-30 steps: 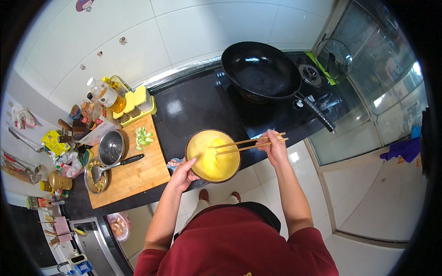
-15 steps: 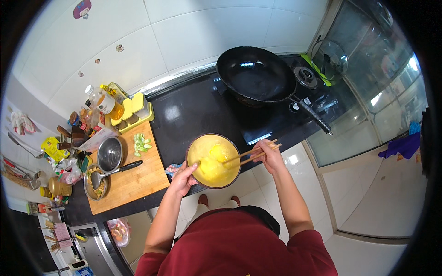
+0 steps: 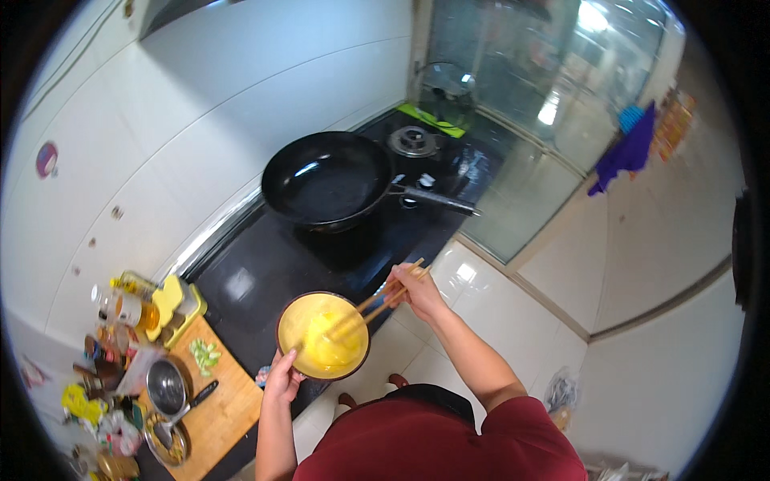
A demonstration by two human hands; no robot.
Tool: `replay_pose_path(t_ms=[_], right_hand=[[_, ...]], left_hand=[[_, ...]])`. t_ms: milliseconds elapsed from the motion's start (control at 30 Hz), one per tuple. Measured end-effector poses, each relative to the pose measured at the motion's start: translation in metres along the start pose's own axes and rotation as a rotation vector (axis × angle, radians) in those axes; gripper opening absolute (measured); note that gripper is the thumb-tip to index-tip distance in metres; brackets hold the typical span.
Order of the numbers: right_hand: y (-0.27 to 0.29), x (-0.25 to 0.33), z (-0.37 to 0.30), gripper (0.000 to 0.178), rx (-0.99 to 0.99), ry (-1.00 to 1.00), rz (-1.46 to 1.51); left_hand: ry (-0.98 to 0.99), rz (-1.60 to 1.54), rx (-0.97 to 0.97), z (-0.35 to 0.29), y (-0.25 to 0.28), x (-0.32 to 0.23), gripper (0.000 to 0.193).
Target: The person whisks eggs in a bowl, pours oil into a wok, and scoops rice from a rice cooker. They then pour the beaten eggs into the hot wok and scramble them with chopsticks before adding the rice to the pan.
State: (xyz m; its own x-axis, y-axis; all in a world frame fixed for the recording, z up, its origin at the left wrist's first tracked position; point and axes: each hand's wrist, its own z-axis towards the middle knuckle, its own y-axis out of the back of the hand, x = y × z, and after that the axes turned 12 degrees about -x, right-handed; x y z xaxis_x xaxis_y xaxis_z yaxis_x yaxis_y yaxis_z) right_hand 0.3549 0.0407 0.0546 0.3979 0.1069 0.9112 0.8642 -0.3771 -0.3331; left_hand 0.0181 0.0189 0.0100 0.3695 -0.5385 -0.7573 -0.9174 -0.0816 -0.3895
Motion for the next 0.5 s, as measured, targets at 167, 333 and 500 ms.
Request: replay_pose_path(t_ms=[167, 333, 500], right_hand=[[0.023, 0.005, -0.04, 0.026, 0.005, -0.071, -0.085], [0.048, -0.008, -0.074, 0.022, -0.212, 0.042, -0.028], [0.063, -0.022, -0.113, 0.022, -0.314, 0.083, 0.004]], left_hand=[[0.067, 0.08, 0.179, 0.016, 0.006, 0.006, 0.057], [0.169, 0.042, 0.273, 0.01, -0.017, 0.007, 0.056], [0.23, 0.051, 0.349, 0.016, -0.019, 0.028, 0.056]])
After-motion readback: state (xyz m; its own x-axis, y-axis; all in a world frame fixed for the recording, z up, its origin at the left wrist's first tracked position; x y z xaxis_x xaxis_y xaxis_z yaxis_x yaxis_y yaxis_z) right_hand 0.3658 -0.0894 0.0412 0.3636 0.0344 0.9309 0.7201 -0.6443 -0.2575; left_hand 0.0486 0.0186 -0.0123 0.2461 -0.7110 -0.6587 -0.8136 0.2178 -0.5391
